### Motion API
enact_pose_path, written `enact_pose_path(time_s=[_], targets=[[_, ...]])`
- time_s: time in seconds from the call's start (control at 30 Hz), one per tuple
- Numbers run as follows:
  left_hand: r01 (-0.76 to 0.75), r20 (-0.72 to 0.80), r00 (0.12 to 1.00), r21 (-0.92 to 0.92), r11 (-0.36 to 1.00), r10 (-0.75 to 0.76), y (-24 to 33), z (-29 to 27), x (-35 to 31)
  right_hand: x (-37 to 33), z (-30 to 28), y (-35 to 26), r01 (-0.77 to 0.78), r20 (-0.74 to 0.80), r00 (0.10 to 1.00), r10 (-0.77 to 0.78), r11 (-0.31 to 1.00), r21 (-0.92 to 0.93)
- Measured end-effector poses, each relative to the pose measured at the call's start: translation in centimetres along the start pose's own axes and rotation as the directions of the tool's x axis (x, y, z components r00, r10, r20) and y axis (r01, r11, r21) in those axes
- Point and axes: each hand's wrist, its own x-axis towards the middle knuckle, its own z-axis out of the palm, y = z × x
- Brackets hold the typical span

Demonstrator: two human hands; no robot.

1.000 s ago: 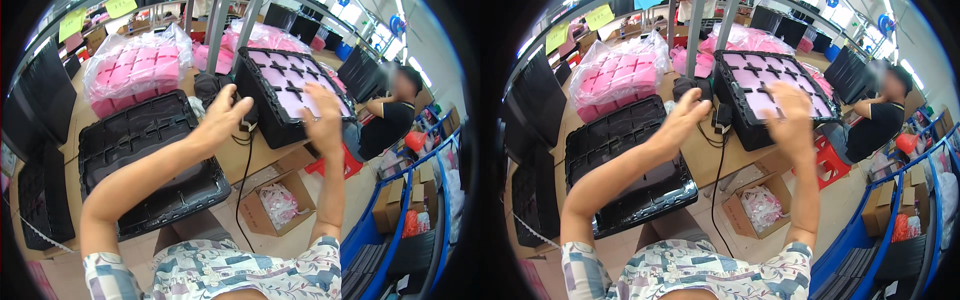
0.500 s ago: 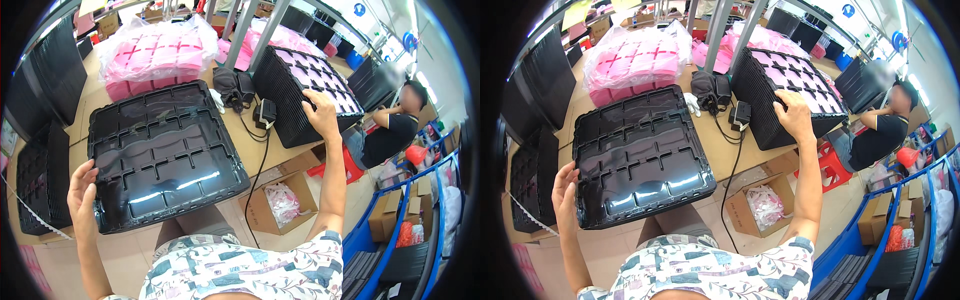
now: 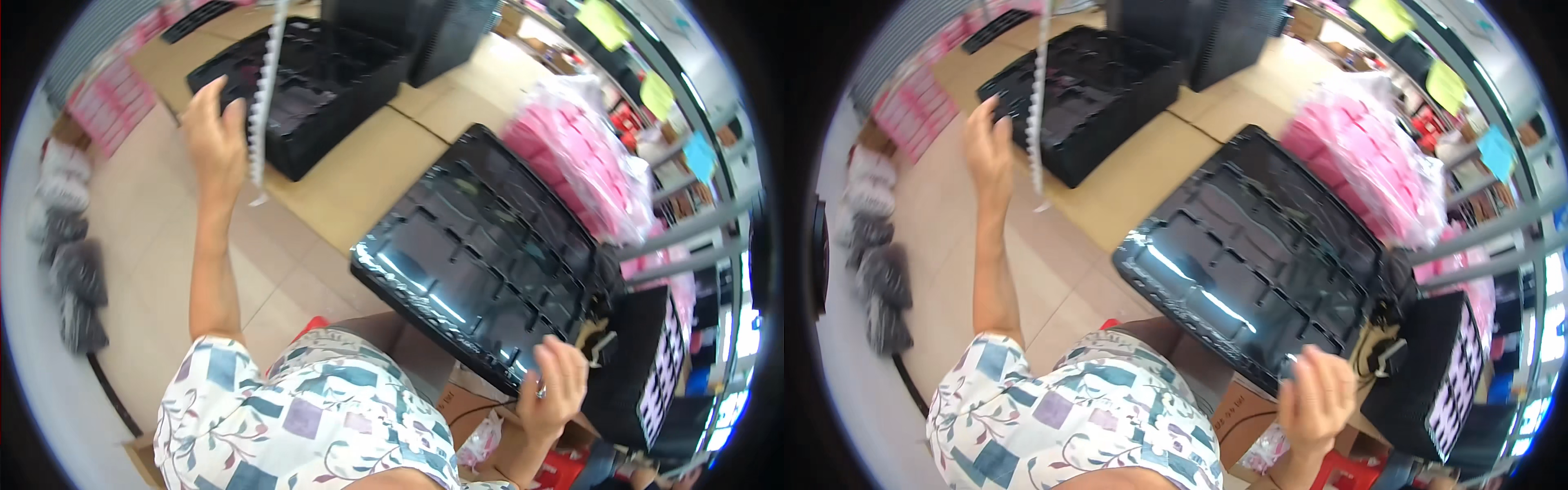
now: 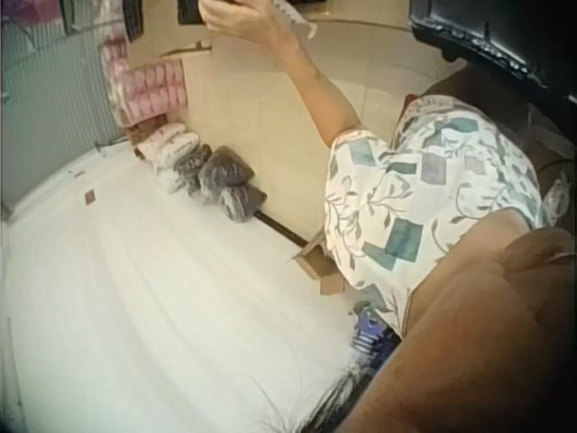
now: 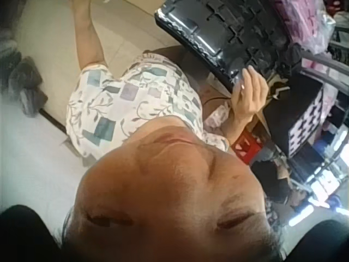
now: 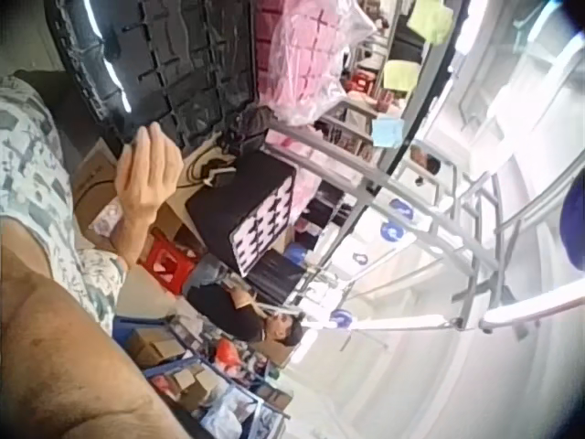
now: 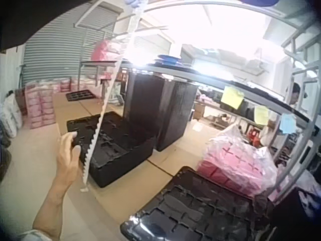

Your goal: The person applies adhesive strips to the edges of black plastic trays and then places pink foam inserts into the trays. They repeat this process for multiple trays, stacking the completed units on a nearby table.

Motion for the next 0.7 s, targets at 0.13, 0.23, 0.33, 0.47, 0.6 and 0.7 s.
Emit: enact_pose_path(time_s=[0.13, 0.23, 0.33, 0.47, 0.6, 0.7], targets=[[0.086, 0.276, 0.957, 0.036, 0.996, -0.093, -6.2, 1.3, 0.1, 4.2, 4.0, -3.1, 0.151, 0.067, 0.981, -0.18, 0.938, 0.313], [0.199, 0.503, 0.861, -0.19, 0.961, -0.079, -4.5, 0.6, 0.2, 5.2, 6.0, -4.3, 0.163, 0.065, 0.977, -0.203, 0.908, 0.385], [0.295, 0.537, 0.841, -0.364, 0.884, -0.059, -3.5, -0.1, -0.9, 6.1, 7.2, -5.3, 0.123, 0.067, 0.982, -0.175, 0.871, 0.477], [0.822, 0.82, 0.566, -0.555, 0.128, -0.079, 7.5, -2.9, -1.7, 7.9, 10.0, -6.9, -0.104, 0.051, 0.994, 0.098, 0.667, 0.738], [0.838, 0.854, 0.52, -0.512, -0.188, -0.01, 14.0, -2.5, -1.8, 9.9, 12.4, -8.4, -0.277, 0.269, 0.96, 0.081, 0.429, 0.86], [0.831, 0.856, 0.515, -0.488, -0.269, 0.04, 13.9, -1.2, -2.0, 9.5, 12.9, -8.7, -0.487, 0.456, 0.873, 0.171, 0.346, 0.802]])
